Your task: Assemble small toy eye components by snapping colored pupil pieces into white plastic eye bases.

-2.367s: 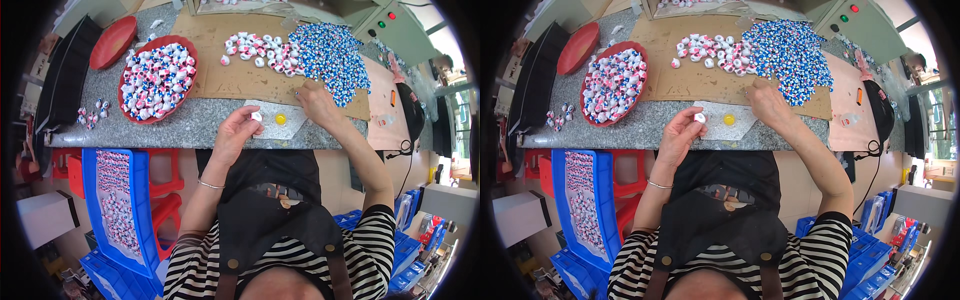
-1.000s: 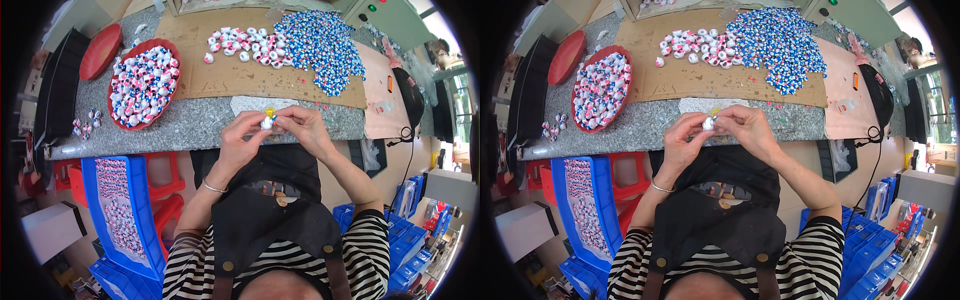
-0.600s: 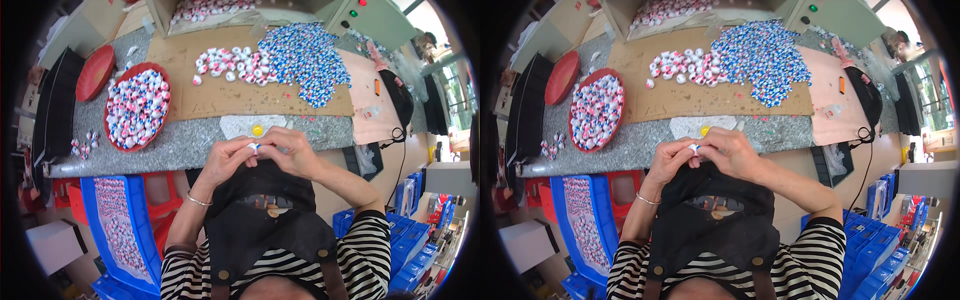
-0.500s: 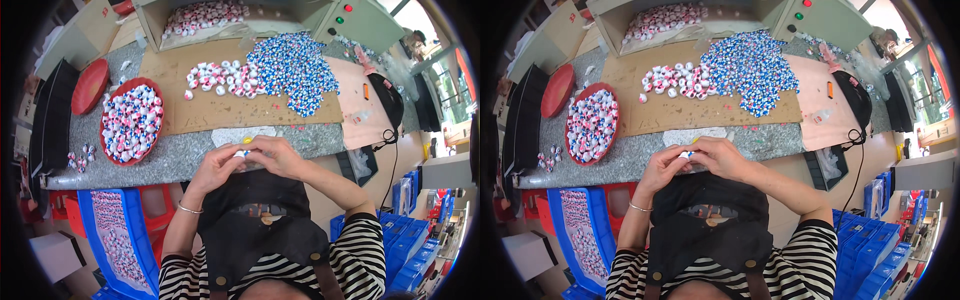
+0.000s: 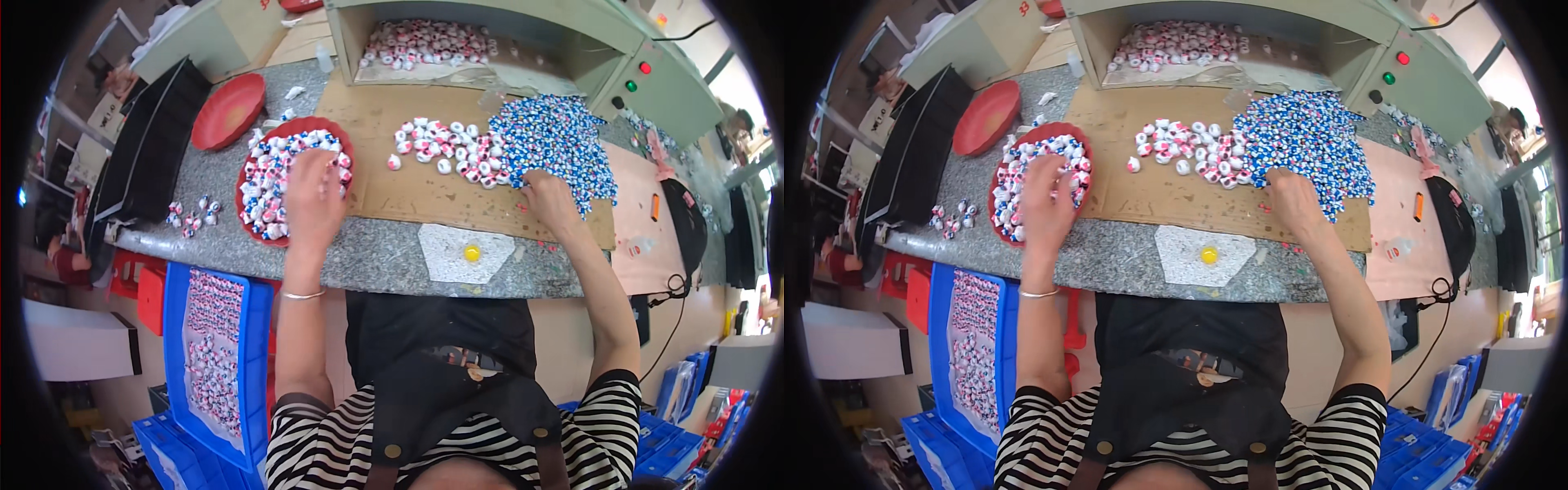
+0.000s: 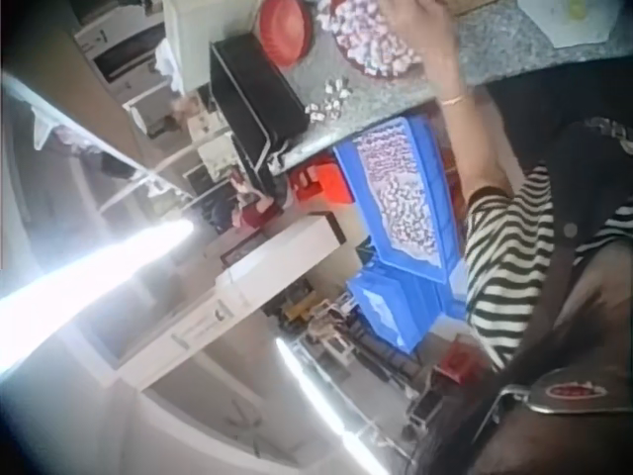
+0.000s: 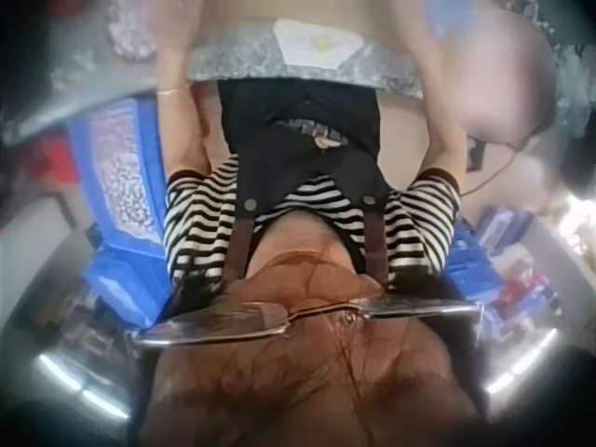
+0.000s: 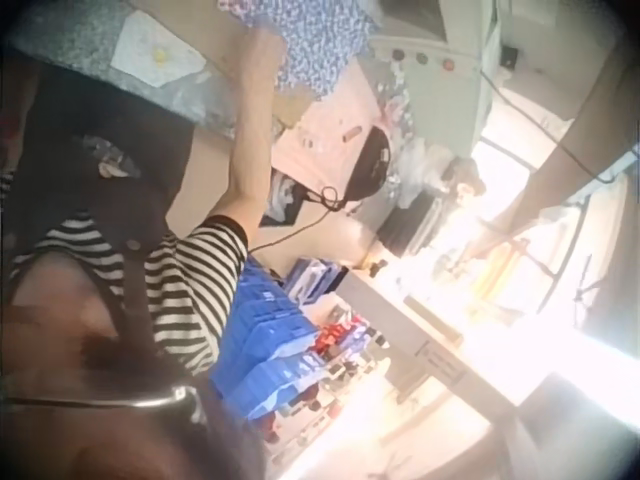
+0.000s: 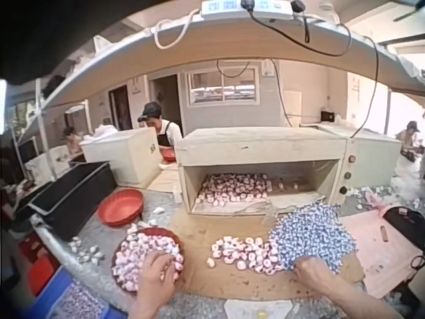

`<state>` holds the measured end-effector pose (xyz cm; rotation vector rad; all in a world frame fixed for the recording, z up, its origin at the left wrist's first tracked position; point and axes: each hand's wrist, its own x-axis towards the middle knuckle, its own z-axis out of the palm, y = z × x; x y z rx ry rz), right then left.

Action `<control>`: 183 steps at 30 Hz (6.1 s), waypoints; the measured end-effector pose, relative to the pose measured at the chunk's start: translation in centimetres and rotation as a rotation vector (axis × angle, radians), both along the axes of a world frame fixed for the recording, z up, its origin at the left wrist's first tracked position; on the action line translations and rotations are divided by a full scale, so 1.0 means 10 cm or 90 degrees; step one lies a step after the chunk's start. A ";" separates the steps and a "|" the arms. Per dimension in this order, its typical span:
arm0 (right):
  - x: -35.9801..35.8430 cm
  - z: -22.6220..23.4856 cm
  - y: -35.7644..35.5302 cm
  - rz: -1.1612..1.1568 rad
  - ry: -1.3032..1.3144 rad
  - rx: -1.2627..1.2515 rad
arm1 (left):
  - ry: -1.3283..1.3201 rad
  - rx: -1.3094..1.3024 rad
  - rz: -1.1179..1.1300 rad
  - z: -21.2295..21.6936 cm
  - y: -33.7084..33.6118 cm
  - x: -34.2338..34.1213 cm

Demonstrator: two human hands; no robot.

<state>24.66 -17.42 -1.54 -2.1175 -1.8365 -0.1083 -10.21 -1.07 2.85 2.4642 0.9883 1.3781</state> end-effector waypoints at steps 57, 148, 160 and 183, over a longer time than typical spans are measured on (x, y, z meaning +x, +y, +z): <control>-1.15 0.26 -0.31 0.296 -0.027 -0.084 | -0.442 -0.863 -0.426 -0.69 -1.11 0.07; -1.16 0.20 -0.32 0.293 0.023 -0.031 | -0.648 -1.112 -0.561 -0.60 -1.01 -0.02; -1.16 0.23 -0.39 0.241 0.104 -0.016 | -0.789 -1.146 -0.642 -0.80 -0.98 0.14; -1.15 0.18 -0.47 0.115 0.332 0.041 | -0.605 -1.056 -0.546 -0.76 -1.04 0.25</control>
